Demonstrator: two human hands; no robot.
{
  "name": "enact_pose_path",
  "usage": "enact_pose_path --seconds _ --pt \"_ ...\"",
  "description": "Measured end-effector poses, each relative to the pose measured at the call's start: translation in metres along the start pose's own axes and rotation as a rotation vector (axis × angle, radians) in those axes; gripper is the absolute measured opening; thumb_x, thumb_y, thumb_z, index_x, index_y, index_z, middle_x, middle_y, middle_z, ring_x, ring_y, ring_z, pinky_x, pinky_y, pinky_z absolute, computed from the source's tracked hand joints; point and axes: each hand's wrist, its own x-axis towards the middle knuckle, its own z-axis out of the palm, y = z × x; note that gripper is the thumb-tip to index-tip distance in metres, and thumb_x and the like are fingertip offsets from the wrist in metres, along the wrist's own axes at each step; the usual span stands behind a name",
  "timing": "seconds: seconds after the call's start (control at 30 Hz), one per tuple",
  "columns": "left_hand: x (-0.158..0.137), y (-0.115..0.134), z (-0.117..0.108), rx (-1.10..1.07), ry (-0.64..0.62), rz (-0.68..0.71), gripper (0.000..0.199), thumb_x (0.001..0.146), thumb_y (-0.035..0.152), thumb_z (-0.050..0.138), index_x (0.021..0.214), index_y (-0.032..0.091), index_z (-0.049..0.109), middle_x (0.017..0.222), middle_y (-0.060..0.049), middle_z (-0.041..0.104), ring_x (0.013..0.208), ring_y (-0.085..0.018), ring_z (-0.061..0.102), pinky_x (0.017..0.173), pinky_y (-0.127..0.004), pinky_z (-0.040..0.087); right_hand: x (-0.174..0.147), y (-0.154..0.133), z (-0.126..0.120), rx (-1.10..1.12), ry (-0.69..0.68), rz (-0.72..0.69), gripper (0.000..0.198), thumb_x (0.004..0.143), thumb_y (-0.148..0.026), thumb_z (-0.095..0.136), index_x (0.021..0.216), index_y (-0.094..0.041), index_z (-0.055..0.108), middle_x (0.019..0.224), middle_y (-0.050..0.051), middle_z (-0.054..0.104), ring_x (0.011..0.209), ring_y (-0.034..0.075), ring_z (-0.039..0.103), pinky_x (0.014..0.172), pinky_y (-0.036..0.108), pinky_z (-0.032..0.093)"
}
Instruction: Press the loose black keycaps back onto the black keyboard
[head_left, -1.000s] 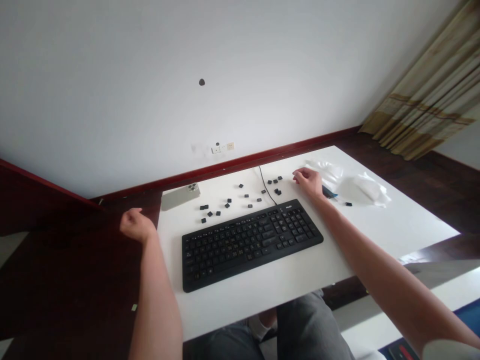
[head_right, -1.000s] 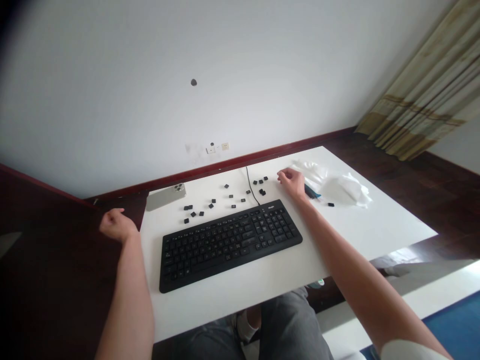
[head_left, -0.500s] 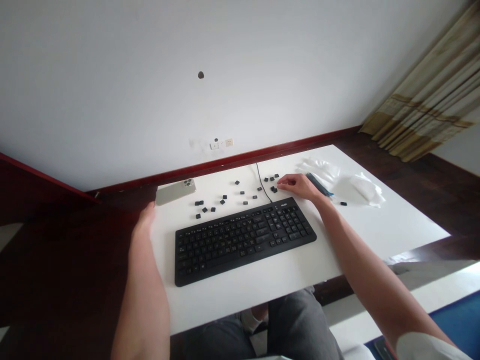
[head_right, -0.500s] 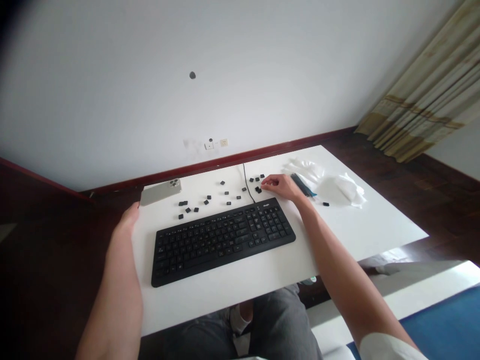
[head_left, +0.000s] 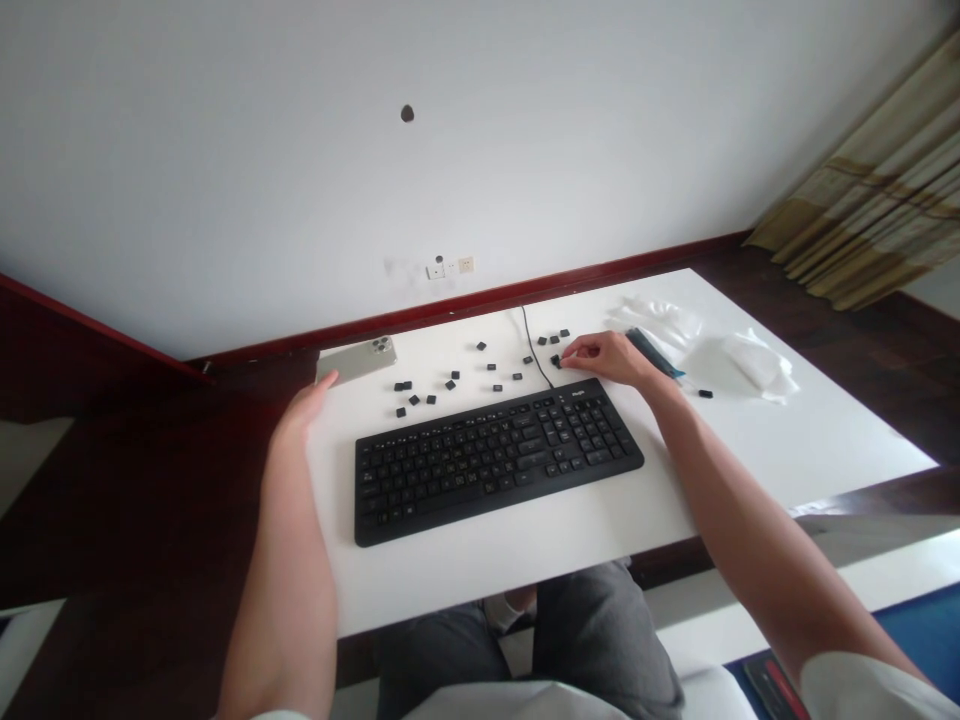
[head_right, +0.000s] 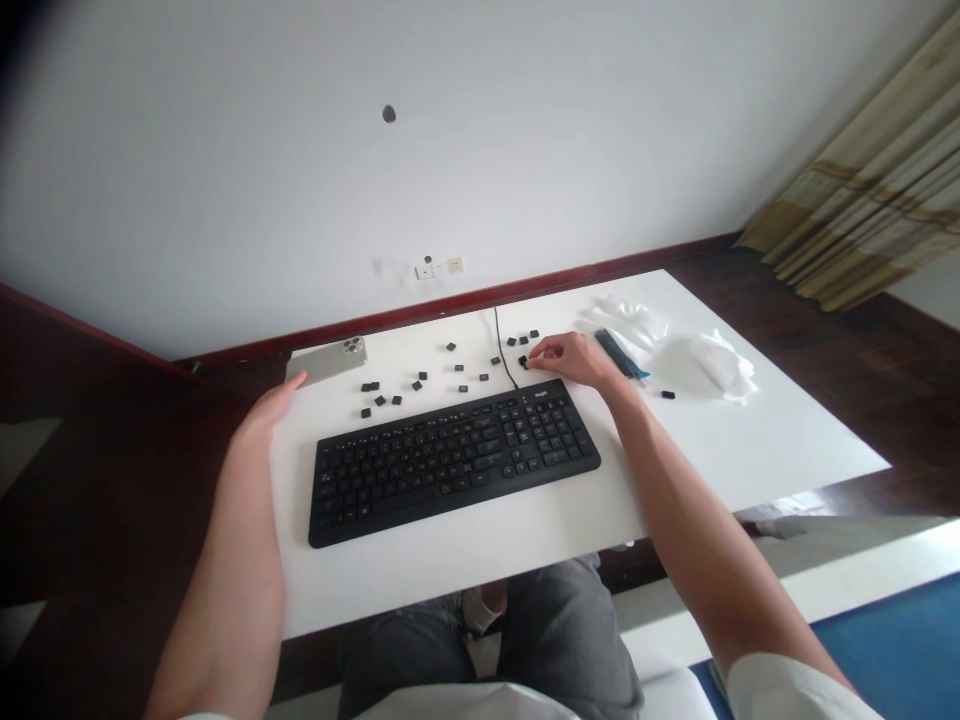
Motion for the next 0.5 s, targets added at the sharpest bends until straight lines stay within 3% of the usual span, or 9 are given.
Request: enact_pose_path --seconds 0.27,0.5 --pt "0.013 -0.007 -0.001 -0.033 -0.028 0.021 0.048 0.086 0.047 0.079 0.113 0.008 0.080 0.085 -0.012 0.079 0.070 -0.025 0.073 0.065 -0.033 0.059 0.002 0.004 0.004 -0.012 -0.006 0.012 0.048 0.082 -0.068 0.074 0.091 -0.022 0.083 0.070 0.003 0.070 0.065 0.018 0.057 0.063 0.033 0.040" --pt "0.017 -0.009 -0.003 0.012 -0.014 0.024 0.049 0.083 0.052 0.081 0.113 0.012 0.081 0.099 -0.014 0.081 0.074 -0.026 0.077 0.061 -0.029 0.060 -0.001 0.014 -0.009 -0.062 -0.075 0.036 0.042 0.085 -0.064 0.072 0.090 -0.024 0.083 0.071 0.002 0.072 0.065 0.017 0.057 0.064 0.032 0.041"
